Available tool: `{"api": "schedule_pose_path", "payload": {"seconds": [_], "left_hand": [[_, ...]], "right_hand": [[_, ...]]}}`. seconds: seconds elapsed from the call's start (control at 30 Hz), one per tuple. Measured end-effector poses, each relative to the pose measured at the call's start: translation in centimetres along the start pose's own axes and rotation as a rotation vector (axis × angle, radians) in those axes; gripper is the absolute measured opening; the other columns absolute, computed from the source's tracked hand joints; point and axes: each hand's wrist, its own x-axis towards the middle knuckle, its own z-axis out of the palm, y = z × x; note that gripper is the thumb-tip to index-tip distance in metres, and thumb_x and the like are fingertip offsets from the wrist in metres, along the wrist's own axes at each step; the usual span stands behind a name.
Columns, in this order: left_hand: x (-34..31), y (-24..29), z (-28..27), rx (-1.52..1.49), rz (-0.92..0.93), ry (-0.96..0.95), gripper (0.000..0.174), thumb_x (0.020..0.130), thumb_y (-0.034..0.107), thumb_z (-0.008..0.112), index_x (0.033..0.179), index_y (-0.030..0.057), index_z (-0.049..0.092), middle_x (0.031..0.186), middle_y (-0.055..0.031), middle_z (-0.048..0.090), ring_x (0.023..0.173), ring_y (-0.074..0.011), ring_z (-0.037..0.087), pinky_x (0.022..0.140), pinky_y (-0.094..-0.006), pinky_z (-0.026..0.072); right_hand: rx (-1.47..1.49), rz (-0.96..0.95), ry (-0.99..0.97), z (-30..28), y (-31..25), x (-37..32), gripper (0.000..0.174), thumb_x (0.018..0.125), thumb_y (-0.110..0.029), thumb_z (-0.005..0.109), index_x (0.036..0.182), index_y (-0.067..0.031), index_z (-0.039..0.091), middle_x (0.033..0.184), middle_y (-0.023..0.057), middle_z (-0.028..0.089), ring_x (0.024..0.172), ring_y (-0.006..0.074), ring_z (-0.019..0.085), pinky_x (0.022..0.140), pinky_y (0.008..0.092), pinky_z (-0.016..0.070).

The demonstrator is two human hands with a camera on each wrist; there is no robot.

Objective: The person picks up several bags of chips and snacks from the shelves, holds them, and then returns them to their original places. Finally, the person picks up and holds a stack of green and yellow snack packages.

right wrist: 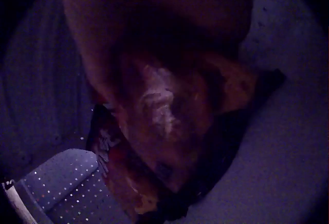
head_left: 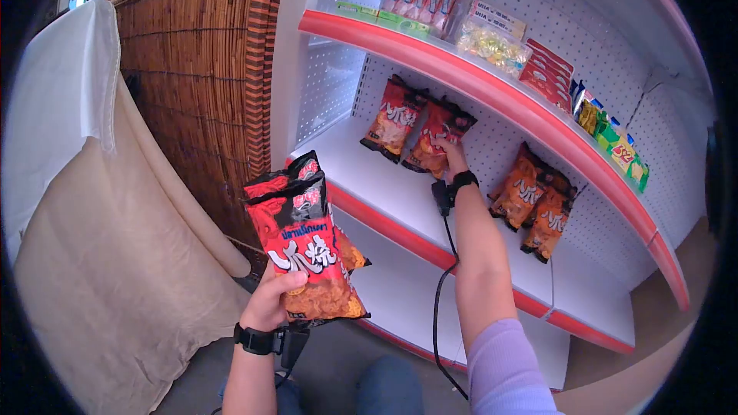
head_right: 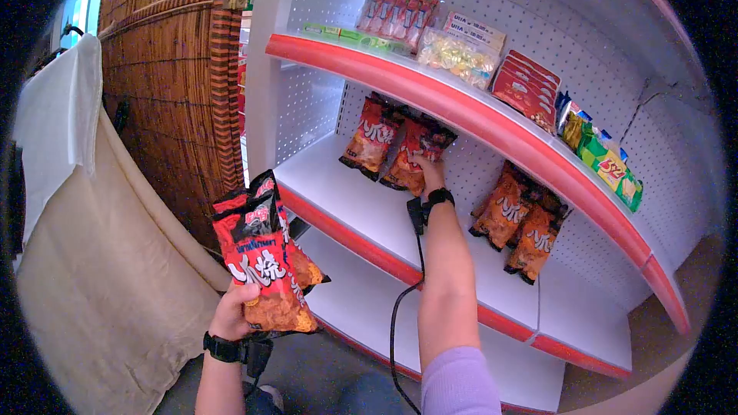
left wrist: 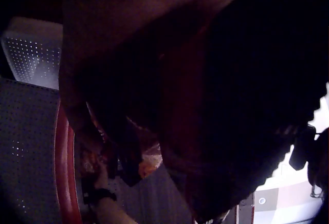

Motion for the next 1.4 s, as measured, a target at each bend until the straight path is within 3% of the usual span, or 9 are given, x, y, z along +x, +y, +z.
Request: {"api": "schedule_pose_path", "payload": {"seconds": [0.4,0.43,0.67,0.73,0.83,1.03,1.17,1.27,1.4], "left_hand": [[1.9,-1.8,-2.3,-0.057,-0.159,-0.049,0.065,0.076,0.01,0.066,0.134,0.0042,0.036,0.123,-0.009,0.054,0.114,-0.024,0.054,0.098,-0.0401,0.0442],[1.7,-2.4,-2.1,-0.076,-0.18,-0.003,0.066,0.075,0.008,0.065,0.134,0.0043,0.035,0.124,-0.0096,0.054,0.114,-0.0252,0.055,0.098,-0.0411,0.044],[-2.9,-7.7,-4.0,-0.296,-0.431,0.242,0.067,0.069,0.002,0.067,0.13,0.0037,0.04,0.118,-0.01,0.058,0.108,-0.026,0.058,0.095,-0.0404,0.0463],[-4.6,-7.1,-2.1,-0.325,-0.459,0.289,0.068,0.062,-0.002,0.07,0.126,0.0034,0.046,0.108,-0.0094,0.063,0.102,-0.0265,0.061,0.093,-0.0394,0.0475],[-10.8,-6.3,-2.9,-0.276,-0.564,0.334,0.073,0.06,-0.005,0.07,0.128,0.0036,0.044,0.113,-0.0104,0.061,0.105,-0.0263,0.06,0.094,-0.0398,0.0475],[-14.7,4.5,8.8,-0.097,-0.581,0.464,0.095,0.064,-0.002,0.075,0.141,0.0051,0.02,0.129,-0.0122,0.049,0.116,-0.0267,0.053,0.099,-0.0407,0.0433],[-18.4,10.0,19.2,0.144,-0.45,0.398,0.095,0.062,-0.001,0.077,0.14,0.0089,0.023,0.132,-0.0095,0.046,0.119,-0.0243,0.05,0.101,-0.0405,0.0411],[-22.8,13.5,26.9,0.069,-0.459,0.319,0.11,0.066,0.0,0.078,0.146,0.0107,0.004,0.137,-0.0093,0.04,0.124,-0.0218,0.044,0.105,-0.0391,0.0353],[-28.1,19.4,35.8,0.13,-0.377,0.436,0.108,0.068,0.002,0.079,0.146,0.0104,0.004,0.138,-0.0104,0.039,0.123,-0.02,0.045,0.104,-0.0375,0.0371]], "right_hand": [[0.524,0.248,-0.2,-1.1,-5.6,-9.1,0.028,0.081,-0.024,0.063,0.105,-0.012,0.056,0.101,0.0054,0.061,0.089,0.0207,0.061,0.08,0.0361,0.0502],[0.546,0.229,-0.056,-0.3,-6.3,-11.4,0.025,0.084,-0.023,0.061,0.106,-0.011,0.056,0.103,0.006,0.061,0.093,0.0212,0.061,0.084,0.0363,0.0493],[0.702,0.504,0.056,0.7,-9.5,-25.8,0.036,0.085,-0.016,0.055,0.118,-0.0007,0.052,0.116,0.0131,0.059,0.109,0.0267,0.056,0.098,0.0436,0.0415],[0.735,0.606,-0.094,-1.2,-9.4,-30.2,0.034,0.08,-0.009,0.057,0.113,-0.0006,0.056,0.116,0.0114,0.06,0.11,0.0245,0.056,0.099,0.0424,0.0413],[0.615,0.709,0.03,-1.9,-12.6,-36.1,0.058,0.077,-0.005,0.06,0.132,-0.0029,0.041,0.126,0.0109,0.055,0.116,0.0261,0.053,0.102,0.0424,0.0385],[0.191,0.911,0.038,-0.1,-24.8,-40.7,0.074,0.071,0.0,0.069,0.136,-0.0032,0.032,0.13,0.0096,0.05,0.119,0.0222,0.05,0.102,0.0376,0.0375],[0.114,0.948,-0.275,0.0,-31.4,-42.7,0.084,0.069,-0.005,0.074,0.138,-0.003,0.027,0.129,0.0084,0.049,0.119,0.0195,0.048,0.103,0.0351,0.0353],[0.223,0.994,-0.452,1.3,-39.2,-43.1,0.084,0.068,-0.003,0.073,0.138,-0.0027,0.026,0.129,0.0081,0.049,0.117,0.0183,0.048,0.103,0.0335,0.0357],[0.23,1.015,-0.723,3.0,-47.8,-42.2,0.074,0.072,-0.001,0.069,0.136,-0.0017,0.032,0.128,0.0081,0.051,0.117,0.0172,0.049,0.103,0.0334,0.0359]]}}
